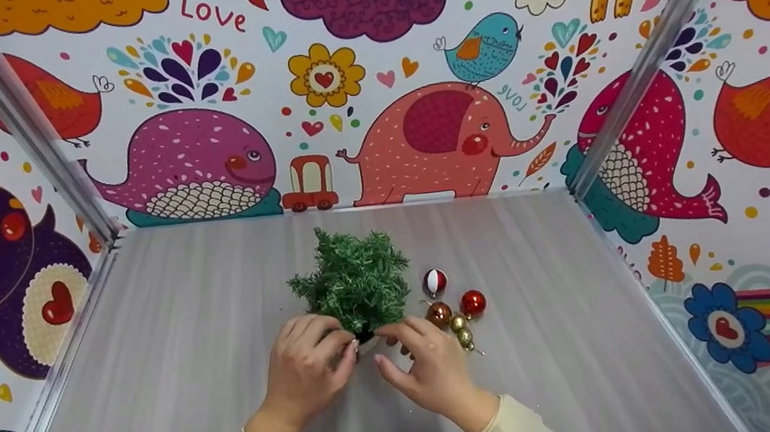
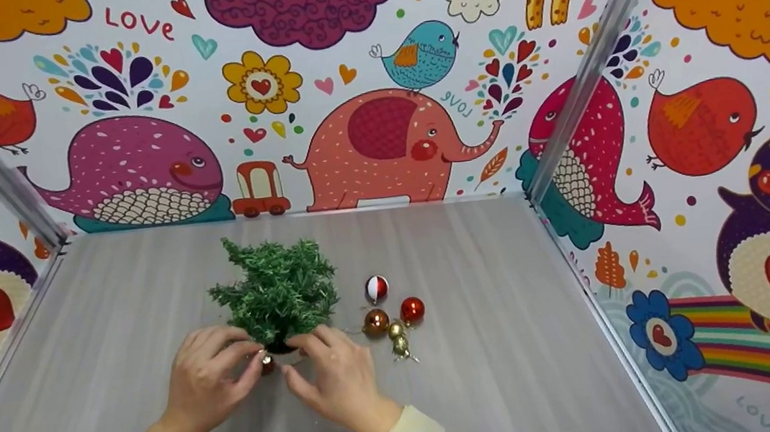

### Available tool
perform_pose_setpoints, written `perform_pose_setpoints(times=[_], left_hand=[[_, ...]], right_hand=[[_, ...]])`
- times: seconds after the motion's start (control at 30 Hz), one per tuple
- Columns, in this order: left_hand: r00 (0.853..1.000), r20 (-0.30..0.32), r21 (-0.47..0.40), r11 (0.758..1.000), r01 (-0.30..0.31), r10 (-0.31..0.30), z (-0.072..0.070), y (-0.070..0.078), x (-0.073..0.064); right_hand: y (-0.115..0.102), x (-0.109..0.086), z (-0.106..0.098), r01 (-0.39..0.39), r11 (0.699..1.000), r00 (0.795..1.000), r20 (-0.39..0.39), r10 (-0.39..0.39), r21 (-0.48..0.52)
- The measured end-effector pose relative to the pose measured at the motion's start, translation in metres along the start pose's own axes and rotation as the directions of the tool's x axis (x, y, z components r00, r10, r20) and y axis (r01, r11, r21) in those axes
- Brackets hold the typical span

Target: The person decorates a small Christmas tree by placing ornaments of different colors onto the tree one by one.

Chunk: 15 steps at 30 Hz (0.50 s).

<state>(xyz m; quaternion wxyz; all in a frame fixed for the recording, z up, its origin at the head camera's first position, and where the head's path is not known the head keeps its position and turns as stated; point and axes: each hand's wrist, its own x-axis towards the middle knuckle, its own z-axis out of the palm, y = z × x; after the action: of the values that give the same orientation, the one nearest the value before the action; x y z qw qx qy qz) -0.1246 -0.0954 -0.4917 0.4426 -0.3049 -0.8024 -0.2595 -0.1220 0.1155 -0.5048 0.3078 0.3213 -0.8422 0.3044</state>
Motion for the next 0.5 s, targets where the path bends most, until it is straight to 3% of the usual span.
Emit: perform_pose_setpoints(times=[0.27,0.5], left_hand=[[0.999,0.006,-0.017,0.999,0.045,-0.045,0.001,0.003,0.0],[0.998,0.005,-0.048,0.997,0.059,-0.058,0.006,0.003,0.001]], right_hand=[[-0.008,0.01,0.011,-0.023,0.992,1.0,-0.014,0.024,0.124],[-0.007,0.014,0.017,-0.077,0.984,0.997,0.005,0.077,0.159]])
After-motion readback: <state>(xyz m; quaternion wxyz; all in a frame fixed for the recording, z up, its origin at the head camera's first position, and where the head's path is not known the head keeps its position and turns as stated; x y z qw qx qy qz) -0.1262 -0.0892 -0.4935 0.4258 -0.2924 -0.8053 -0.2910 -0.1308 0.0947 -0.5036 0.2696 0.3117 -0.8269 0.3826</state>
